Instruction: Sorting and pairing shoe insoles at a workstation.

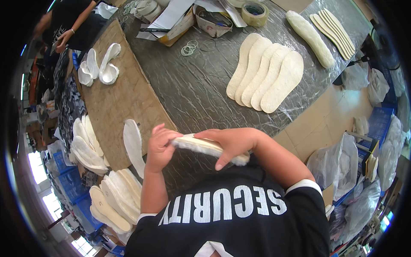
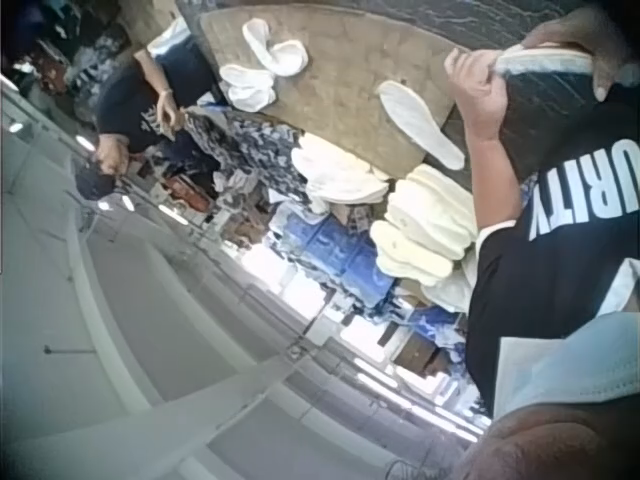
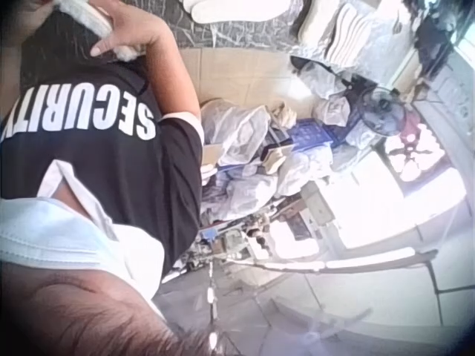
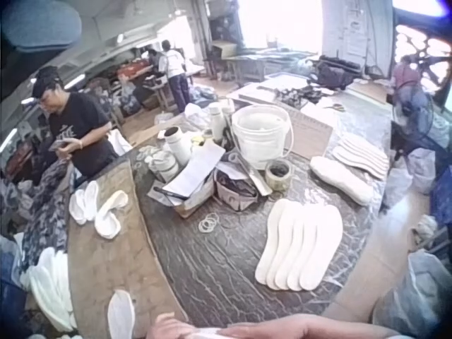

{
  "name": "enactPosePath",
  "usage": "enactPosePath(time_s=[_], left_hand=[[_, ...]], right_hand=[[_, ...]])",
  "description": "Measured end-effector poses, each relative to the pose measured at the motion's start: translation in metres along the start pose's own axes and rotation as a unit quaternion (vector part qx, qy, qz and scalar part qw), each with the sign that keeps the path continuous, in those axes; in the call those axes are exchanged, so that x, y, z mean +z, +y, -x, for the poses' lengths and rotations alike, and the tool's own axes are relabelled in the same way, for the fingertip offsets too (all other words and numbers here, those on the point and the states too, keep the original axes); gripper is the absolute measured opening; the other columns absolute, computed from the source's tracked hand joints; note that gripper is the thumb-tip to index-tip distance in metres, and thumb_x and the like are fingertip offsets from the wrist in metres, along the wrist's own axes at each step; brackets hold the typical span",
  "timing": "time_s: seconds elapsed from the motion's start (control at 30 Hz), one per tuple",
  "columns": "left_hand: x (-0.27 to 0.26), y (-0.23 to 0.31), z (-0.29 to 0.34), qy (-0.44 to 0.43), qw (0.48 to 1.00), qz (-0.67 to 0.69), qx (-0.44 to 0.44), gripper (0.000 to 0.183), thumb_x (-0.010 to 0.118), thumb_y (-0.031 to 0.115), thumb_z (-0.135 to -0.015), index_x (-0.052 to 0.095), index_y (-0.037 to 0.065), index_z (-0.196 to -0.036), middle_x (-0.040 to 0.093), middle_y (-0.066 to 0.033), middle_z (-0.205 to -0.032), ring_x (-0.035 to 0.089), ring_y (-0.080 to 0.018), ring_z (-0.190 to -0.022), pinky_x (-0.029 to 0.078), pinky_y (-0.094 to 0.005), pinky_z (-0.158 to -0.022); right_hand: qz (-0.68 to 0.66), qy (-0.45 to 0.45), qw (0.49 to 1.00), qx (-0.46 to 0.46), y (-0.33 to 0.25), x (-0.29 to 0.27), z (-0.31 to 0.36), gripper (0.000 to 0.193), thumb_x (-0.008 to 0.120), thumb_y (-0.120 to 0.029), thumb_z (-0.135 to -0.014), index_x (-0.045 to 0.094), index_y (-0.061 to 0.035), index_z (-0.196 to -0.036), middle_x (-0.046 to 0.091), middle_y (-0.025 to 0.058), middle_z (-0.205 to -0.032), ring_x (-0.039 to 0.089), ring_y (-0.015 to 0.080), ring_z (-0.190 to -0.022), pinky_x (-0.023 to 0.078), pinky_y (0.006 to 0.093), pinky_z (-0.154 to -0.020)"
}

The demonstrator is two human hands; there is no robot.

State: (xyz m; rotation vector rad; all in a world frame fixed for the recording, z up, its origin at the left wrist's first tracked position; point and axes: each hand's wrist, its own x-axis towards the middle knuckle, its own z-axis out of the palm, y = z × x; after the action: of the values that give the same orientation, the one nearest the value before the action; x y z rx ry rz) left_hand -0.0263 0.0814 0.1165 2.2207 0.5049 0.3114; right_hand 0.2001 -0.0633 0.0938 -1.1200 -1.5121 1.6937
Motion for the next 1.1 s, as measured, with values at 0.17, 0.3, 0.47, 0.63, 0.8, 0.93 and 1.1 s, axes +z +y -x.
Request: enactPosePath(time_s=[0.17, 0.3, 0.47, 0.63, 0.8, 0.93, 1.1], left_hand=[[-0.005, -0.01, 0.022, 0.038, 0.997, 0.011, -0.07, 0.011, 0.066, 0.004, -0.075, 0.069, 0.004, -0.087, 0.068, -0.0067, -0.083, 0.061, -0.0226, -0.081, 0.043, -0.0322, -0.079], [-0.003, -0.009, 0.026, 0.048, 0.997, 0.005, -0.062, 0.012, 0.067, 0.004, -0.075, 0.069, 0.003, -0.087, 0.069, -0.0073, -0.085, 0.061, -0.0229, -0.081, 0.044, -0.033, -0.079], [0.0, -0.008, 0.027, 0.067, 0.997, 0.001, -0.029, 0.013, 0.066, 0.002, -0.074, 0.07, 0.004, -0.087, 0.07, -0.007, -0.085, 0.062, -0.0216, -0.081, 0.044, -0.0325, -0.079], [0.003, -0.016, 0.034, 0.02, 0.999, 0.035, -0.029, 0.022, 0.066, -0.003, -0.068, 0.068, 0.007, -0.088, 0.07, -0.0055, -0.086, 0.064, -0.0228, -0.08, 0.045, -0.0342, -0.078], [0.018, -0.008, 0.035, 0.091, 0.987, -0.105, 0.078, 0.029, 0.066, -0.004, -0.064, 0.067, 0.009, -0.09, 0.069, -0.0038, -0.09, 0.064, -0.0233, -0.081, 0.045, -0.0349, -0.076], [0.059, -0.016, 0.059, 0.067, 0.97, -0.212, 0.099, 0.03, 0.068, 0.003, -0.065, 0.066, 0.01, -0.095, 0.064, -0.0051, -0.098, 0.061, -0.0257, -0.085, 0.044, -0.037, -0.076], [0.079, 0.002, 0.069, -0.076, 0.984, -0.156, 0.032, 0.029, 0.072, 0.015, -0.071, 0.065, 0.008, -0.098, 0.061, -0.0077, -0.103, 0.057, -0.0278, -0.091, 0.041, -0.0385, -0.078]], right_hand=[[-0.015, 0.059, 0.998, -0.033, 0.0, -0.011, 0.028, 0.077, 0.079, -0.019, -0.07, 0.043, -0.0044, -0.137, 0.041, 0.0195, -0.142, 0.047, 0.0301, -0.126, 0.04, 0.0362, -0.101], [0.006, 0.153, 0.988, 0.007, -0.009, -0.005, 0.032, 0.055, 0.071, -0.003, -0.073, 0.055, -0.0041, -0.126, 0.053, 0.0171, -0.133, 0.054, 0.03, -0.119, 0.045, 0.0361, -0.098], [0.079, 0.218, 0.972, -0.025, 0.009, 0.001, 0.036, 0.044, 0.063, 0.006, -0.072, 0.063, -0.0035, -0.115, 0.064, 0.015, -0.117, 0.059, 0.0308, -0.113, 0.048, 0.0359, -0.094], [0.044, 0.227, 0.973, 0.017, 0.012, -0.003, 0.037, 0.04, 0.058, 0.011, -0.07, 0.069, -0.0046, -0.106, 0.068, 0.0128, -0.108, 0.061, 0.0311, -0.109, 0.051, 0.0345, -0.091], [0.312, 0.327, 0.886, -0.105, 0.036, -0.002, 0.033, 0.039, 0.061, 0.007, -0.071, 0.072, -0.0158, -0.101, 0.064, 0.008, -0.119, 0.051, 0.0314, -0.124, 0.039, 0.0436, -0.105], [0.395, 0.345, 0.848, -0.08, 0.076, 0.002, 0.029, 0.031, 0.06, -0.003, -0.076, 0.071, -0.0188, -0.101, 0.053, 0.0082, -0.135, 0.041, 0.0345, -0.131, 0.034, 0.0474, -0.109], [0.414, 0.381, 0.827, -0.01, 0.099, 0.011, 0.028, 0.039, 0.057, 0.002, -0.076, 0.065, -0.0114, -0.111, 0.049, 0.0138, -0.137, 0.041, 0.0345, -0.131, 0.035, 0.0457, -0.108]])
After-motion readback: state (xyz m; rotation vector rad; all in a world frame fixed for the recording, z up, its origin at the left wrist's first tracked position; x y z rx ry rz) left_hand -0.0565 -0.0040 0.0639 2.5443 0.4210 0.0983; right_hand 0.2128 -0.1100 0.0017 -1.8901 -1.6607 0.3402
